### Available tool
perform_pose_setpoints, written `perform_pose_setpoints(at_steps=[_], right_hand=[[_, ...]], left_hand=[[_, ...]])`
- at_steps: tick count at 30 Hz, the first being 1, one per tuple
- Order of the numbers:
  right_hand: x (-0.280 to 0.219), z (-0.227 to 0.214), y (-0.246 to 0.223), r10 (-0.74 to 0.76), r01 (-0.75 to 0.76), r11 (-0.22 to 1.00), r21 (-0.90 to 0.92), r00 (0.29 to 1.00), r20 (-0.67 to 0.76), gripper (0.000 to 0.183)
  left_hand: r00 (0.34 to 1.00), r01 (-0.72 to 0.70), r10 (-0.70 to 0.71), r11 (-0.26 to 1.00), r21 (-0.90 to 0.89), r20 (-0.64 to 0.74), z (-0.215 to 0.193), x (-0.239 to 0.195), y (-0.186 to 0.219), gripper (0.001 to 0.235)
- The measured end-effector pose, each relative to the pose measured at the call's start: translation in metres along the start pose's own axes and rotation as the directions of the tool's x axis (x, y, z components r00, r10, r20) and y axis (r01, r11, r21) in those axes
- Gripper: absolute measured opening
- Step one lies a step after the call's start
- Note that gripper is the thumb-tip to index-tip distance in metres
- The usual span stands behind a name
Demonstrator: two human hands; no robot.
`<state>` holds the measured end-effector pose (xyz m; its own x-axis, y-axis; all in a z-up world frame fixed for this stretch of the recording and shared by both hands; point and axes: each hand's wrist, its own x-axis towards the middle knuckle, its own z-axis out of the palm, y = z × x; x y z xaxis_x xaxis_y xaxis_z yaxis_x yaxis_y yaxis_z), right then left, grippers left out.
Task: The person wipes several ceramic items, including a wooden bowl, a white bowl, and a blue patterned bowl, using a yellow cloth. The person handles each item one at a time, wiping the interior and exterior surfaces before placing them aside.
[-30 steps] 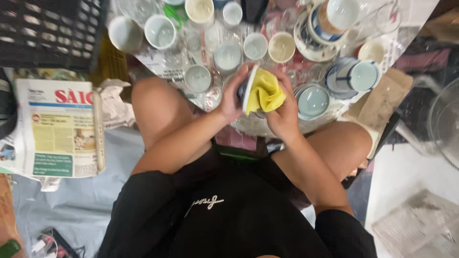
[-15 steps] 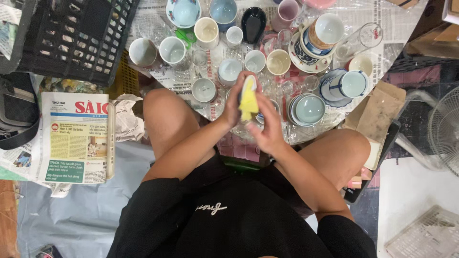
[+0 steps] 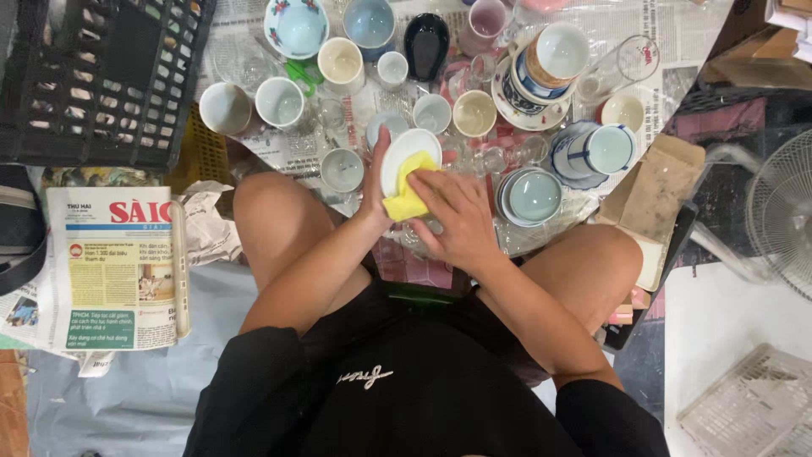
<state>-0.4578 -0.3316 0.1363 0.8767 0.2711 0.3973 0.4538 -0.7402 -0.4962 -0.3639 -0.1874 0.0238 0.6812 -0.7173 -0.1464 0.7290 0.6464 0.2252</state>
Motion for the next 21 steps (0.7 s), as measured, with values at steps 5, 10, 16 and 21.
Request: perform_pose_setpoints(at_steps=[5,10,16,21], right_hand=[[-0.001,0.000,0.008,0.096,-0.096,0.995,0.003,0.995,0.016,0.069],[-0.010,0.000,0.012,0.143,-0.144,0.987,0.077,0.989,0.029,0.085],[-0.010,0.000,0.009,0.021,-0.040,0.971,0.236,0.996,0.083,0.089],[-0.009,-0.008,0.028,-0.128,0.097,0.955,0.282,0.987,0.094,0.068]], left_hand=[[0.988,-0.149,0.156,0.947,0.283,-0.001,0.019,-0.011,-0.009,0.092],[0.989,-0.140,0.142,0.795,0.590,0.042,0.016,-0.021,-0.025,0.078],[0.990,-0.115,0.071,0.910,0.398,0.122,0.009,-0.020,-0.031,0.076],[0.989,-0.009,-0.012,0.990,0.142,0.149,0.018,-0.019,-0.020,0.081]])
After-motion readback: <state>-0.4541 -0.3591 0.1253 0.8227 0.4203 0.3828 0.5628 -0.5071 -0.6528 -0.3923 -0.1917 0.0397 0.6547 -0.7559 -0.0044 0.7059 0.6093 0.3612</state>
